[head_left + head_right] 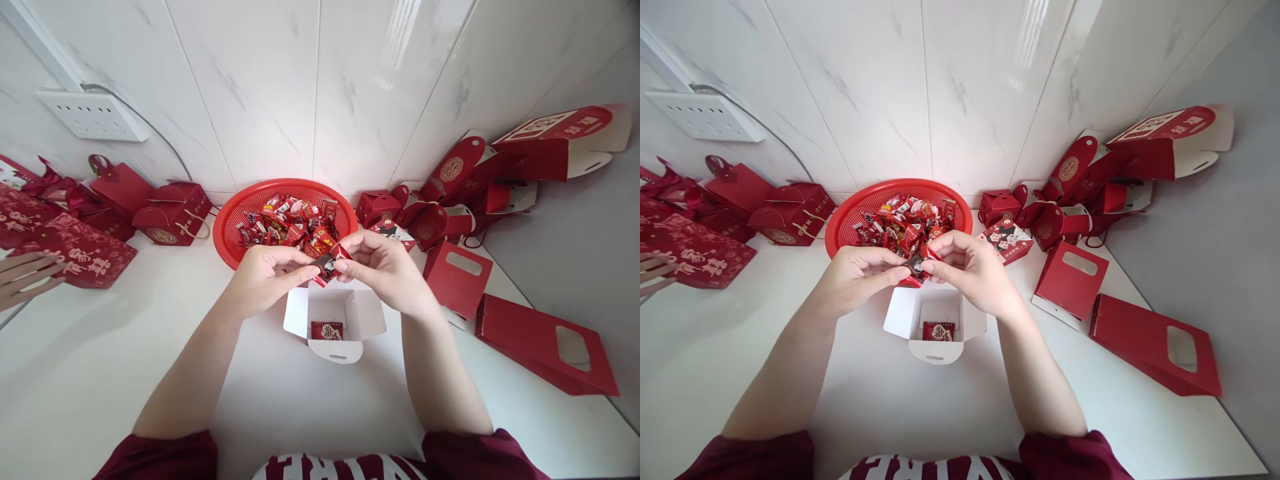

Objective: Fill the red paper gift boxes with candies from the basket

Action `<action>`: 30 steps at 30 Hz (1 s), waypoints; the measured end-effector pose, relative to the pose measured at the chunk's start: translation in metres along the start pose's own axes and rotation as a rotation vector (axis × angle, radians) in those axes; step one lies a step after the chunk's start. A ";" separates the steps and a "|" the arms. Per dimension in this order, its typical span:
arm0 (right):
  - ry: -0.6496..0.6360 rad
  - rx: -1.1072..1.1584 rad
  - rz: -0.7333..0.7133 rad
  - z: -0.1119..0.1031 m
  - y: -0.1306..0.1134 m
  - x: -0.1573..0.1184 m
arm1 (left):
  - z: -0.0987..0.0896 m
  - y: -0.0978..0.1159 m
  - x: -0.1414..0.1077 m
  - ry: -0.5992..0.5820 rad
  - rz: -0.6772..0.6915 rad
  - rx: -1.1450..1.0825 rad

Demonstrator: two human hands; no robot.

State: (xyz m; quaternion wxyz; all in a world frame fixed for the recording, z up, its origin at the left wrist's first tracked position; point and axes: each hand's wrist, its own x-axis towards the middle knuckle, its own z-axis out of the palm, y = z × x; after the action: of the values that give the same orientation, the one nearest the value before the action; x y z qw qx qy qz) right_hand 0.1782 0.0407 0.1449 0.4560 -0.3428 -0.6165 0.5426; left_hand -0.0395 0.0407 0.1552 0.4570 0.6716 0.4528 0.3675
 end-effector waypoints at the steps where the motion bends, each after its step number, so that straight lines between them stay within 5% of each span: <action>1: -0.020 -0.075 -0.011 -0.004 -0.002 -0.002 | -0.003 0.000 0.000 0.020 -0.001 0.033; 6: -0.330 -0.708 -0.097 -0.011 -0.009 -0.006 | -0.033 -0.002 0.000 0.239 -0.004 0.171; 10: -0.576 -1.161 0.072 0.015 0.012 -0.003 | -0.067 -0.005 -0.002 0.516 -0.007 0.569; 13: -0.670 -1.338 0.189 0.035 0.033 -0.001 | -0.087 -0.012 -0.003 0.591 -0.075 0.725; 17: -0.686 -1.302 0.124 0.039 0.034 -0.001 | -0.100 -0.032 0.001 0.387 -0.217 0.883; 21: -0.602 -1.201 -0.053 0.029 0.000 0.011 | -0.105 -0.048 0.005 0.099 -0.367 0.991; 25: -0.483 -1.267 -0.107 0.032 -0.026 0.053 | -0.111 -0.049 0.000 0.023 -0.384 0.962; 30: -0.839 -0.905 -0.027 0.065 0.007 0.122 | -0.114 -0.048 -0.003 0.028 -0.435 0.925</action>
State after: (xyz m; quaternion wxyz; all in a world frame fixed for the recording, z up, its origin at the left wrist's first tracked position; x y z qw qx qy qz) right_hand 0.0742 0.1310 0.1618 -0.0091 -0.2516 -0.9167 0.3101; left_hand -0.1575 0.0782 0.1450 0.1716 0.6890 0.7033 0.0340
